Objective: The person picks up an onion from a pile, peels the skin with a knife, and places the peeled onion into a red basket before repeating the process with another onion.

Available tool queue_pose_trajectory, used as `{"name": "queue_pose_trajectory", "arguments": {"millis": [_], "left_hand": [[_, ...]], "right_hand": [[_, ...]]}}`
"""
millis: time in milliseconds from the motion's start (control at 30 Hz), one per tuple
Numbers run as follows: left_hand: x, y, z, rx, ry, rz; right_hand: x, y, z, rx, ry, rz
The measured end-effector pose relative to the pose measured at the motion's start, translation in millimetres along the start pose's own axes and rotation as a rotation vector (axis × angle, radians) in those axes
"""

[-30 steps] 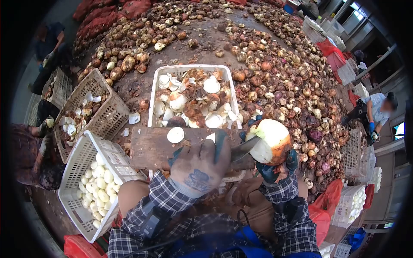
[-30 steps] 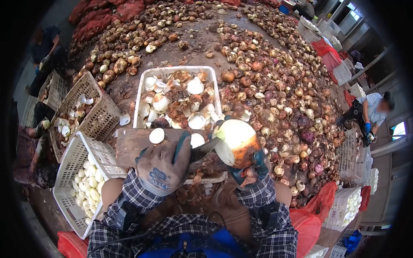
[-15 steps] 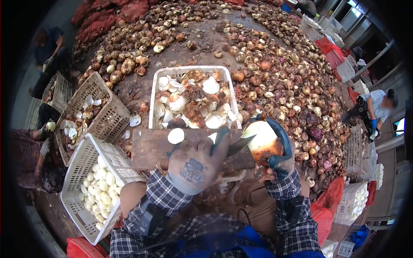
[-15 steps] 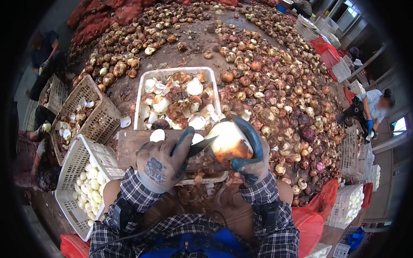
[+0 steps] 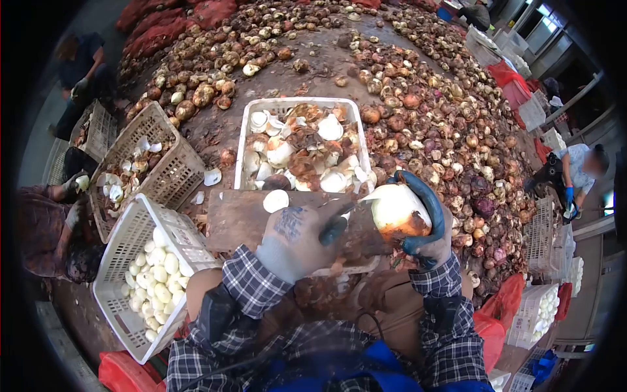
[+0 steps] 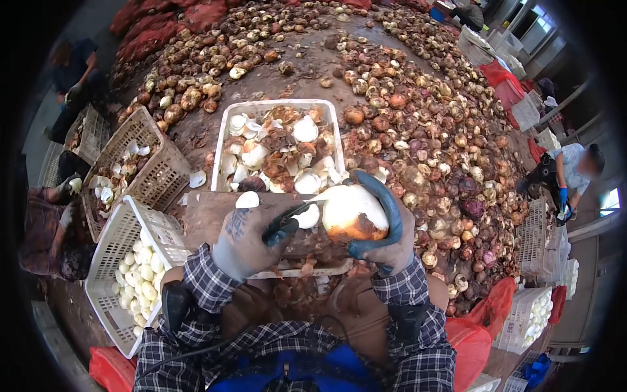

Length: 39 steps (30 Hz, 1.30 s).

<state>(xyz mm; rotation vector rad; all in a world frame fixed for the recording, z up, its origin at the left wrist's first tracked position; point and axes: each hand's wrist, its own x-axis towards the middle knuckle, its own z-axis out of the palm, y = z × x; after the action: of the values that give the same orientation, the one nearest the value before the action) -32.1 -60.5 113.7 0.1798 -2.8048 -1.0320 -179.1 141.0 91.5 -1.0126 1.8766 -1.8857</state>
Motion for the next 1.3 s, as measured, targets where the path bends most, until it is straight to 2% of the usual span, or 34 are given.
{"name": "queue_pose_trajectory", "arguments": {"millis": [33,67,167,200,300,333,433,467,567,667,733,767,800,833,900,933,967,1000,1033,1100,1133,1167,1200,1233,1267,1300], "left_hand": [[0,-2,-2,-0.104,-0.038,-0.042],[1,4,-7,-0.236,-0.093,-0.236],[6,-13,4,-0.215,-0.058,-0.163],[6,-16,7,-0.066,-0.069,-0.131],[13,-5,-1,-0.435,-0.255,-0.416],[14,-8,4,-0.581,-0.261,-0.454],[14,-26,13,-0.796,-0.187,-0.187],[13,-22,11,-0.878,-0.202,-0.211],[9,-14,11,-1.291,-0.016,-0.293],[17,-16,27,-1.344,0.074,-0.246],[19,-12,37,-1.436,0.070,-0.271],[23,-7,42,-1.536,0.161,-0.259],[27,-5,46,-1.574,0.203,-0.341],[31,-5,49,-1.610,0.247,-0.425],[32,-14,51,-1.478,0.371,-0.290],[30,-12,44,-1.505,0.429,-0.265],[29,-10,37,-1.528,0.486,-0.235],[30,-12,36,-1.528,0.594,-0.244],[30,-11,33,-1.447,0.616,-0.272],[26,-5,26,-1.289,0.648,-0.330],[24,-1,24,-1.117,0.632,-0.331],[22,3,30,-1.047,0.674,-0.207],[22,11,37,-0.976,0.715,-0.084],[22,17,40,-0.903,0.752,0.038],[16,18,35,-0.496,0.748,0.053],[14,21,32,-0.587,0.698,0.044]], "right_hand": [[0,-1,0,0.044,-0.008,0.027],[0,5,-4,0.078,-0.053,0.044],[0,18,-12,0.220,-0.135,0.128],[0,22,-11,0.216,-0.142,0.082],[-9,25,-15,0.363,-0.130,0.288],[-29,91,-23,0.948,-0.036,0.294],[-19,36,-8,1.099,0.065,0.427],[-19,34,-5,1.130,0.111,0.423],[-14,36,-7,1.047,0.078,0.402],[-9,41,0,0.921,0.058,0.388],[-5,35,0,0.544,-0.095,0.266],[-2,24,3,0.356,-0.170,0.203],[-3,10,12,0.017,-0.135,0.101],[-2,0,21,-0.037,-0.133,0.025],[-1,-10,33,-0.140,-0.127,-0.128],[-1,-9,36,-0.121,-0.094,-0.143],[-3,-6,39,-0.027,-0.015,-0.039],[-7,-12,41,0.165,0.026,0.116],[-10,-18,43,0.356,0.068,0.272],[-15,0,37,0.494,0.058,0.292],[-14,0,38,0.542,0.033,0.305],[-13,-1,39,0.589,0.011,0.319],[-10,-1,45,0.425,0.115,0.397],[-10,1,44,0.410,0.101,0.349],[-12,5,43,0.395,0.086,0.303],[-13,7,43,0.379,0.067,0.259]]}}
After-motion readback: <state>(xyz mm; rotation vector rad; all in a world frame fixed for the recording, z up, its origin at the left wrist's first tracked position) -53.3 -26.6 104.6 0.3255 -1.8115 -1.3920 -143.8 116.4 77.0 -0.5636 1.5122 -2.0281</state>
